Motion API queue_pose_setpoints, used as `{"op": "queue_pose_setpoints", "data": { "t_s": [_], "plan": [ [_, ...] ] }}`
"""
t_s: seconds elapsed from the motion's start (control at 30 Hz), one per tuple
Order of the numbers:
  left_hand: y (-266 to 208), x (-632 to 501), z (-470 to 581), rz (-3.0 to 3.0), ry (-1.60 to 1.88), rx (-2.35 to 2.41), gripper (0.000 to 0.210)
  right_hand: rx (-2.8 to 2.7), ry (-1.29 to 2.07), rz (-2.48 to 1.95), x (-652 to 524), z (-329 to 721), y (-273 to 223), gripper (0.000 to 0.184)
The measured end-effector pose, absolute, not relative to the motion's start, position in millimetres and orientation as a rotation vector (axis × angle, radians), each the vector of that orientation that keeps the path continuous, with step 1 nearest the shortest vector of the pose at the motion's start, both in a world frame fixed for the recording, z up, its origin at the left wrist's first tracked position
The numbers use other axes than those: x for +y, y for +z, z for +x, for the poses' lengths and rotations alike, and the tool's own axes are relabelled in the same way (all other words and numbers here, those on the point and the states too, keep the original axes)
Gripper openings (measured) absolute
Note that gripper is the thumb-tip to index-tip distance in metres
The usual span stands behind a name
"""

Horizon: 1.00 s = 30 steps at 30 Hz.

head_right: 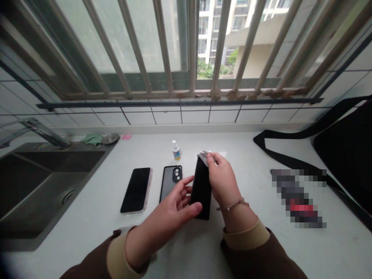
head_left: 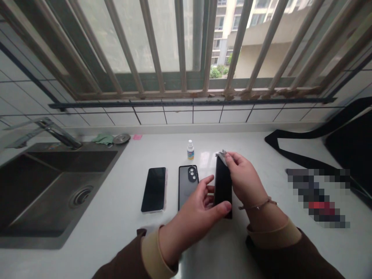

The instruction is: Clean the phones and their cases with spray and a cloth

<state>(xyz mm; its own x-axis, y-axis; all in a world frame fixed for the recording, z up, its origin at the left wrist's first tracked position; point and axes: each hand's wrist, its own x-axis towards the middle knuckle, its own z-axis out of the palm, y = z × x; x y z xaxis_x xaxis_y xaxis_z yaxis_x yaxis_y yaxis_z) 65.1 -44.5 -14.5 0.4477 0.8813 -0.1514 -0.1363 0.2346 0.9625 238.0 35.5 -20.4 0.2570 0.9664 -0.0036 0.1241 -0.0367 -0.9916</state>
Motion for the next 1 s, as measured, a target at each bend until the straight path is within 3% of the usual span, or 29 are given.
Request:
{"op": "queue_pose_setpoints", "data": {
  "t_s": [0.13, 0.2, 0.4, 0.5, 0.6, 0.77, 0.9, 1.0],
  "plan": [
    [-12.8, -44.0, 64.4, 0.661, 0.755, 0.817, 0.07, -1.058, 1.174, -1.325, 19.0, 209.3, -20.3, 0.042],
    [-15.5, -44.2, 62.5, 0.524, 0.721, 0.841, 0.076, -1.127, 1.176, -1.338, 14.4, 202.9, -20.4, 0.041],
    [-11.3, -42.5, 49.4, 0.413, 0.668, 0.756, 0.092, -1.224, 0.506, -1.414, 15.5, 217.3, -9.7, 0.037],
    [-9.4, -41.7, 50.3, 0.393, 0.761, 0.747, 0.082, -1.479, 0.335, -1.312, 14.3, 217.6, -8.1, 0.032],
    [-11.3, -41.1, 55.2, 0.31, 0.895, 0.79, 0.06, -1.787, 0.416, -1.144, 11.2, 208.4, -14.2, 0.035],
    [-8.5, -33.4, 55.4, 0.233, 1.102, 0.749, 0.051, -1.997, 0.519, -0.943, 6.8, 196.1, -23.3, 0.043],
    [3.5, -20.6, 44.2, 0.141, 1.188, 0.788, 0.053, -2.147, 0.586, -0.739, 0.7, 191.3, -21.9, 0.048],
    [9.8, -9.6, 32.0, 0.085, 1.153, 0.841, 0.066, -2.247, 0.608, -0.592, -7.3, 187.3, -17.9, 0.046]
  ]
}}
